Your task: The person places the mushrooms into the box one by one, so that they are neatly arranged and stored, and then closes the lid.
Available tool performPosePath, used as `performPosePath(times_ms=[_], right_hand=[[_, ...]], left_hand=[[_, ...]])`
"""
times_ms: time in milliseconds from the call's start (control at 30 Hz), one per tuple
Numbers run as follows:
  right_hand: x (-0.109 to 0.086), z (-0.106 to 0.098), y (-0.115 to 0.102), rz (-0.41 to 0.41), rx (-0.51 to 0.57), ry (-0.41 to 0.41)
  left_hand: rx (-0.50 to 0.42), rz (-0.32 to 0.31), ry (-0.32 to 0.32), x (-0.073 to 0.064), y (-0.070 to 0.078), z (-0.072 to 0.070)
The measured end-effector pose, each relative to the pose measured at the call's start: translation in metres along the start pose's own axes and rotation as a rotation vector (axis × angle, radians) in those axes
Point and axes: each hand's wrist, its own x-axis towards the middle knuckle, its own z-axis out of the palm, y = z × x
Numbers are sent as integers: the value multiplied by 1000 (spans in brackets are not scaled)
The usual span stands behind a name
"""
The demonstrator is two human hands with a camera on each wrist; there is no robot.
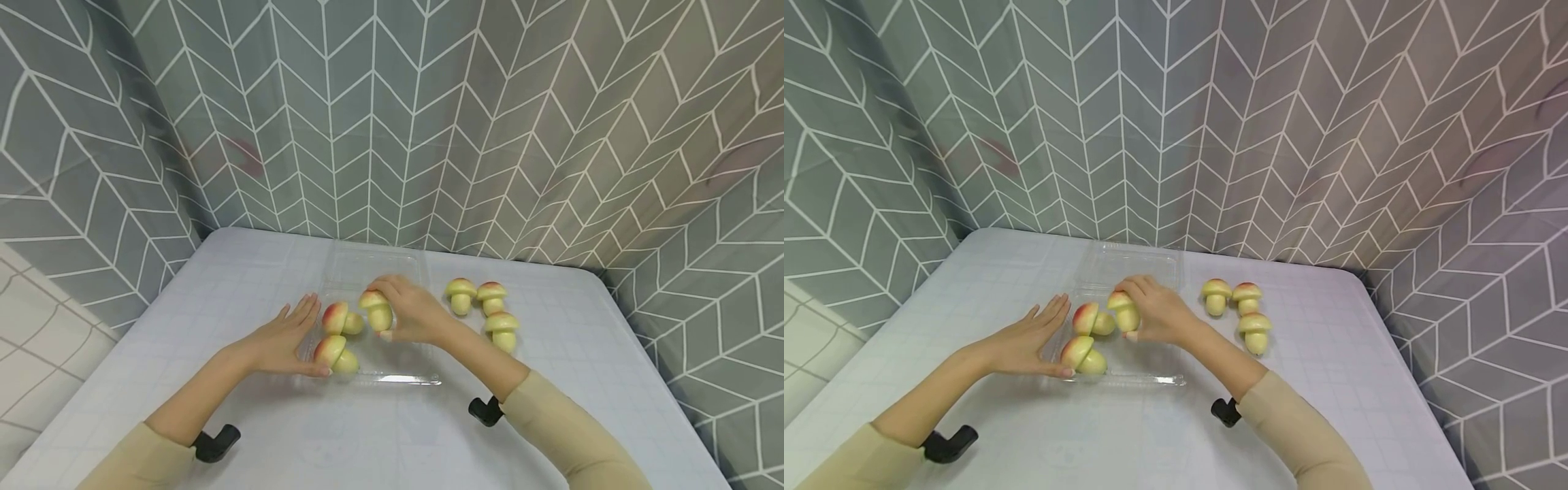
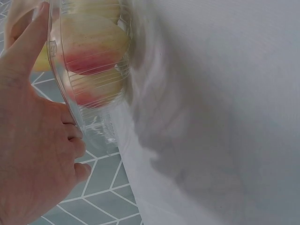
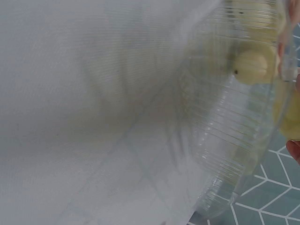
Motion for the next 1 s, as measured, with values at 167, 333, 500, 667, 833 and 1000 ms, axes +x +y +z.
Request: performPosePath(times_ms=[167, 333, 500, 667, 833, 1000], right_hand=[[3, 9, 2, -13, -23, -30], [6, 16, 2, -15, -55, -64], [6, 22, 3, -4, -83, -83], [6, 25, 2, 7, -90, -77], [6, 26, 1, 7, -87, -86], [6, 25, 1, -16, -83, -112]], left_hand=[[-1, 2, -5, 1, 0, 0], [4, -1, -7, 1, 0, -1], [6, -3, -11, 1, -1, 0], [6, -3, -8, 1, 0, 1], [5, -3, -10, 1, 1, 1], [3, 0, -6, 1, 0, 1]])
